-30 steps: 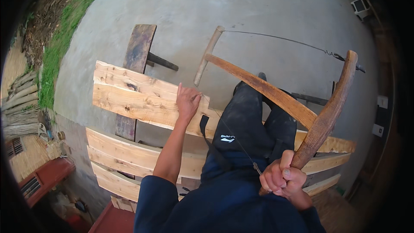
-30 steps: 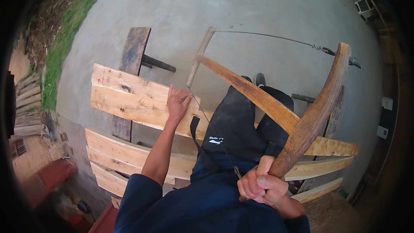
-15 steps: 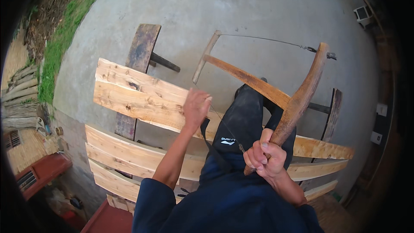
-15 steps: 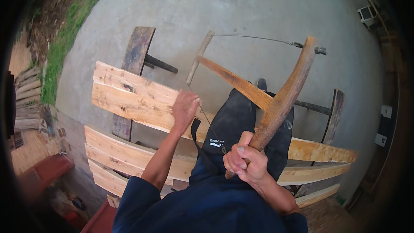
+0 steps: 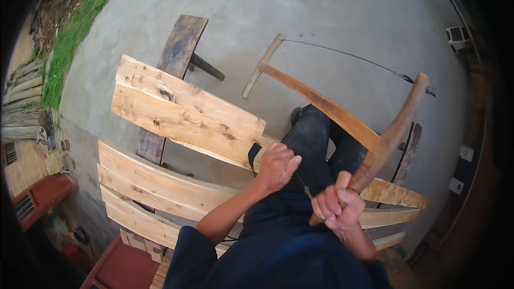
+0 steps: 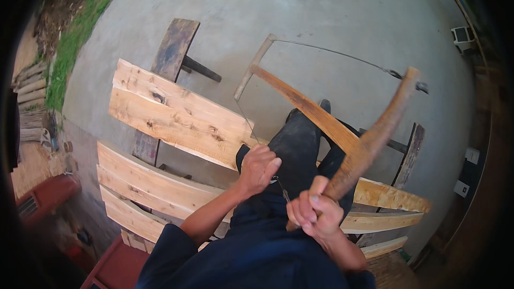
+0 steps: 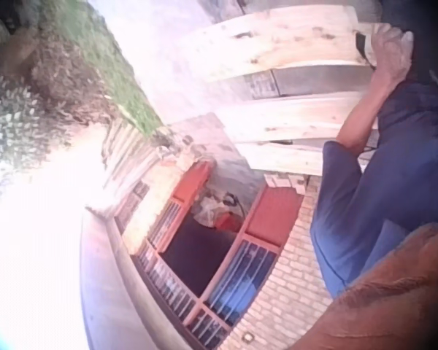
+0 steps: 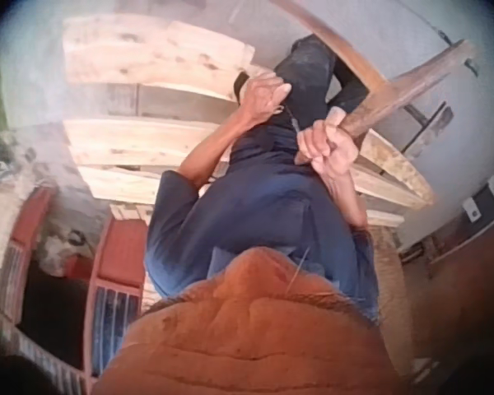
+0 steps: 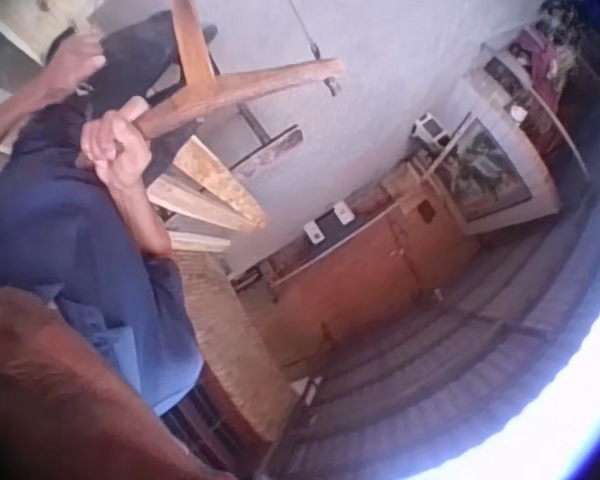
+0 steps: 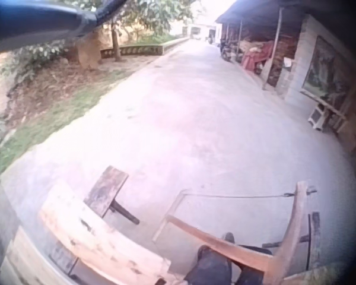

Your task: The person uses a bow saw to cut a long wooden plank resting on a makeshift sawhorse. They pull the saw back and forth repeatedly to advance the cut through the wood.

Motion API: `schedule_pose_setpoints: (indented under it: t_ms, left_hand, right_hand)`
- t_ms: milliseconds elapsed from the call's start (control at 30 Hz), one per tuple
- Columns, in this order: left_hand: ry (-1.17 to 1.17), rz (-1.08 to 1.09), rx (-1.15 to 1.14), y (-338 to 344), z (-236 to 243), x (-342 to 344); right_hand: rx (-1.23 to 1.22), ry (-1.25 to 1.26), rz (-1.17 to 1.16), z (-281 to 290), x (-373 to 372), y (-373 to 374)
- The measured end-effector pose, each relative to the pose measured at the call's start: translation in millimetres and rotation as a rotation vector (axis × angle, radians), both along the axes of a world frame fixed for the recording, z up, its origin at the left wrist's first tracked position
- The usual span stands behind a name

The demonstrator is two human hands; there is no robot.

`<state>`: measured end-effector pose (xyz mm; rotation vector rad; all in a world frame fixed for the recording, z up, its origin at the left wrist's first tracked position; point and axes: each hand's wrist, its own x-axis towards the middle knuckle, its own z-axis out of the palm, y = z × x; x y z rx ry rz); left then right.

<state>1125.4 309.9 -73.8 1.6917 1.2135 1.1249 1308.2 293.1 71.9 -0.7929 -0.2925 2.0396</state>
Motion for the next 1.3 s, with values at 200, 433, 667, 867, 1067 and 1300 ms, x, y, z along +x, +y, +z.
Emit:
schedule_pose_setpoints:
  t_ms: [200, 433, 667, 867, 1067, 1300]
  left_hand:
    - [0.019, -0.036, 0.041, 1.7, -1.5, -3.0]
    - [-0.068, -0.002, 0.029, -7.4, 23.6, 16.1]
    - [0.015, 0.014, -0.062, 10.9, -6.7, -0.3]
    - [-0.05, -0.076, -0.033, -8.7, 48.3, 18.5]
    - [-0.026, 0.006, -0.09, 7.0, 9.7, 10.9]
    - [-0.078, 0.016, -0.137, 18.2, -14.8, -10.9]
  right_hand:
    - [-0.011, -0.023, -0.004, 3.0, -3.6, -1.7]
    - [-0.012, 0.026, 0.041, 35.1, 15.2, -7.4]
    - [-0.106, 0.008, -0.027, -3.7, -9.6, 12.2]
    - [-0.079, 0.109, 0.068, 58.2, 25.3, -15.8]
    - [-0.145, 0.099, 0.002, 14.8, 3.1, 7.3]
    - [-0.145, -0.074, 0.004, 1.0, -32.8, 27.3]
